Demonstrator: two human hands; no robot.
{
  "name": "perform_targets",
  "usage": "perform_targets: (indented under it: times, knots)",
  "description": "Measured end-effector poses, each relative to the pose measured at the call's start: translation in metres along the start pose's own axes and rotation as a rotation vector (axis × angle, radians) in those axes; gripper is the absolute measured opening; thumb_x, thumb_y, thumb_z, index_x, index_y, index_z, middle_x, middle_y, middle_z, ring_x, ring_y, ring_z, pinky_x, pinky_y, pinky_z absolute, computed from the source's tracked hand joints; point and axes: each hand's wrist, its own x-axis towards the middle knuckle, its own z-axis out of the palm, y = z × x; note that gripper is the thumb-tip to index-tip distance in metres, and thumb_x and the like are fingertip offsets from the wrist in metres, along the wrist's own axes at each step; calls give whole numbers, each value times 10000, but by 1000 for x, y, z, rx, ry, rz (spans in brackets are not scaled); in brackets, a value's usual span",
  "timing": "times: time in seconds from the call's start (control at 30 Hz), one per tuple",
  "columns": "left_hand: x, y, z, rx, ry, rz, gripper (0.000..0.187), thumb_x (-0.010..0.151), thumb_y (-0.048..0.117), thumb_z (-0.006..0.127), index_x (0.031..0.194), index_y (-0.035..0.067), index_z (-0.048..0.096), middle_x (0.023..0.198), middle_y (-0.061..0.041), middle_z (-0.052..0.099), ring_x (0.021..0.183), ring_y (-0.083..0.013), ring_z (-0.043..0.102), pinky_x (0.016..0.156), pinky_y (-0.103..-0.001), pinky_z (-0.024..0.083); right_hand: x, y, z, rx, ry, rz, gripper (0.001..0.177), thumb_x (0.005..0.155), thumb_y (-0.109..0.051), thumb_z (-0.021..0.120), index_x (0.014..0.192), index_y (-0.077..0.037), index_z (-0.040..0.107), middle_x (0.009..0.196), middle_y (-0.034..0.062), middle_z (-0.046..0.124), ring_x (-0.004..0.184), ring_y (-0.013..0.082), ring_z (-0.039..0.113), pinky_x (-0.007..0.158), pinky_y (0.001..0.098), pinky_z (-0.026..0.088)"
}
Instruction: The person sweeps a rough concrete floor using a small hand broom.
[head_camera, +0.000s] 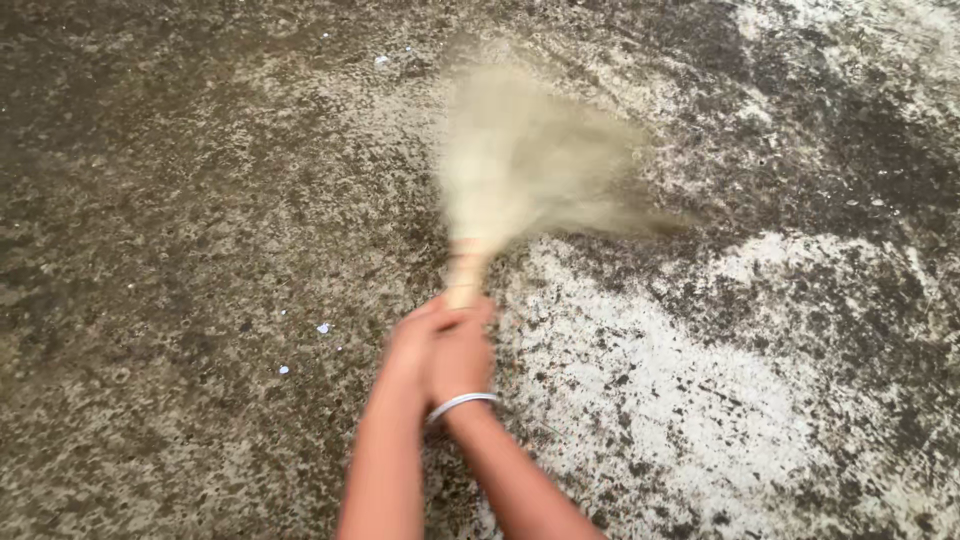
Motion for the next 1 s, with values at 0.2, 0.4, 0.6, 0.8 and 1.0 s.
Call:
perform_targets:
  times: [0.2,0.4,0.6,0.8,1.0]
  knots:
    - [-52,57,-4,-351,362,360,435,881,110,602,1315,133,583,1068,-68,640,1004,-238,644,856,-409,539,9,-43,13,128,-613,-560,461,892,-85,669,1347,-64,603,1066,192,767,907,256,726,760,384,576]
    - [-40,53,93,130,-54,184,459,835,51,664,1287,70,587,1074,-99,706,960,-222,682,852,-381,575,-13,-56,-66,311,37,-209,578,935,-54,544,1491,-180,450,1122,64,714,758,145,696,608,297,592]
    - [-8,5,104,718,-162,-98,382,850,109,663,1224,72,727,1071,-77,764,848,-155,690,779,-289,559,-2,-12,-72,260,442,-41,303,938,-80,555,1230,-69,636,960,150,733,796,250,676,682,404,538]
    - [-52,3,-68,144,496,117,227,881,123,645,1046,-12,722,966,-142,734,812,-239,682,722,-367,550,-44,15,36,553,-296,-150,171,896,-131,682,990,12,687,905,97,772,829,196,754,760,348,625]
    - [-113,53,-81,-66,611,396,361,865,121,621,1215,105,707,1061,-64,737,874,-171,716,789,-314,572,-75,-35,46,88,-577,-337,453,920,-143,659,1371,-187,647,1001,222,727,848,250,739,796,402,562]
